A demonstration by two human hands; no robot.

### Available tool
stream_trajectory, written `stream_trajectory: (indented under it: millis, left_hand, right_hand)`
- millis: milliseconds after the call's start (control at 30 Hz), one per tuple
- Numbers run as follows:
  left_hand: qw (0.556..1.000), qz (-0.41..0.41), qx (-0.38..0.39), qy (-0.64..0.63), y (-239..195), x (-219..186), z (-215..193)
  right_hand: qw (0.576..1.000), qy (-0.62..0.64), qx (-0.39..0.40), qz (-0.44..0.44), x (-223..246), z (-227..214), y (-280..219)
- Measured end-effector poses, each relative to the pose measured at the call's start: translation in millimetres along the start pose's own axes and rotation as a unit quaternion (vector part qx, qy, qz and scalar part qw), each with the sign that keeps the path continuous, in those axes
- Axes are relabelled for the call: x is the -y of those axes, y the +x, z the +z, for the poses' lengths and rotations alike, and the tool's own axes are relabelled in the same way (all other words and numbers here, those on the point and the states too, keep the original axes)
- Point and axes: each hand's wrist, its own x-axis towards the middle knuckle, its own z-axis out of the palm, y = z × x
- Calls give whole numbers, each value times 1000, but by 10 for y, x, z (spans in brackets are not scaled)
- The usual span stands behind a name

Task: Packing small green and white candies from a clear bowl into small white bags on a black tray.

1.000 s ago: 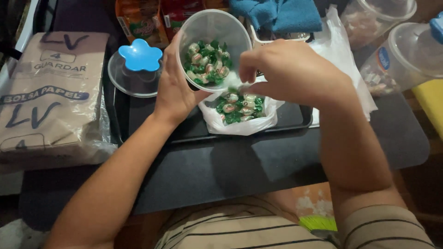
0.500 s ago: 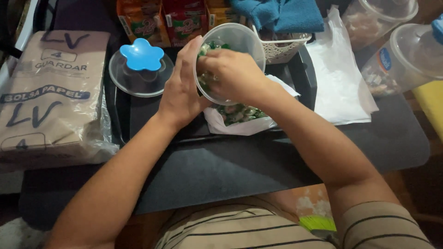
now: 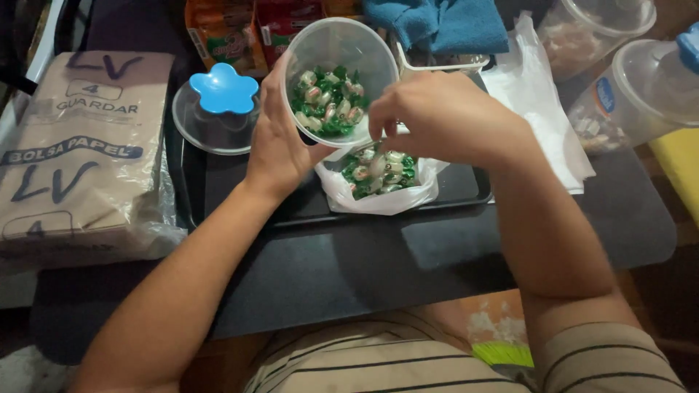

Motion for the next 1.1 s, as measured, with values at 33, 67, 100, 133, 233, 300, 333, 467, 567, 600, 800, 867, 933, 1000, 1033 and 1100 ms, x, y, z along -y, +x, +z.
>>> stream_trajectory:
  millis: [33, 67, 100, 133, 233, 300, 333, 467, 567, 600, 800, 867, 933, 1000, 1033, 1100]
  left_hand:
    - [1000, 13, -3, -6, 1, -1, -6]
    - [1000, 13, -3, -6, -15, 9, 5]
    - [1000, 9, 16, 2, -32, 17, 12]
    - [999, 4, 35, 11, -50, 25, 19]
    - [997, 28, 64, 30, -48, 12, 25]
    - [997, 22, 66, 32, -37, -21, 15]
    - [997, 17, 67, 35, -32, -37, 9]
    - [998, 7, 58, 19, -37, -44, -1]
    - [999, -5, 51, 5, -34, -44, -5]
    - [999, -10, 50, 5, -30, -50, -8]
    - [999, 2, 50, 2, -20, -61, -16]
    - [999, 7, 46, -9, -13, -48, -15]
    - [999, -5, 43, -6, -35, -8, -14]
    - [1000, -1, 25, -3, -19, 0, -14]
    - [1000, 5, 8, 0, 2, 3, -5]
    - [1000, -4, 9, 10, 3, 20, -13]
  right_hand:
    - [998, 2, -47, -32, -30, 64, 45]
    - [998, 3, -47, -31, -23, 140, 126]
    - [993, 0, -106, -56, -13, 217, 207]
    - [983, -3, -164, -81, -4, 293, 289]
    - [985, -65, -143, -64, 29, 533, 529]
    - [982, -70, -153, -81, -50, 716, 635]
    - [979, -75, -163, -97, -89, 806, 689]
    - [972, -109, -190, -81, -35, 735, 650]
    - [977, -114, -163, -72, -6, 639, 586]
    - [974, -132, -166, -77, -7, 623, 575]
    - [990, -70, -111, -55, 32, 493, 501]
    - [994, -41, -92, -34, 45, 337, 394]
    - [991, -2, -133, -20, 30, 155, 213]
    - [995, 1, -97, -2, 49, -6, 20]
    - [998, 4, -63, 19, 50, -90, -86]
    - [999, 7, -44, 16, -16, -97, -152]
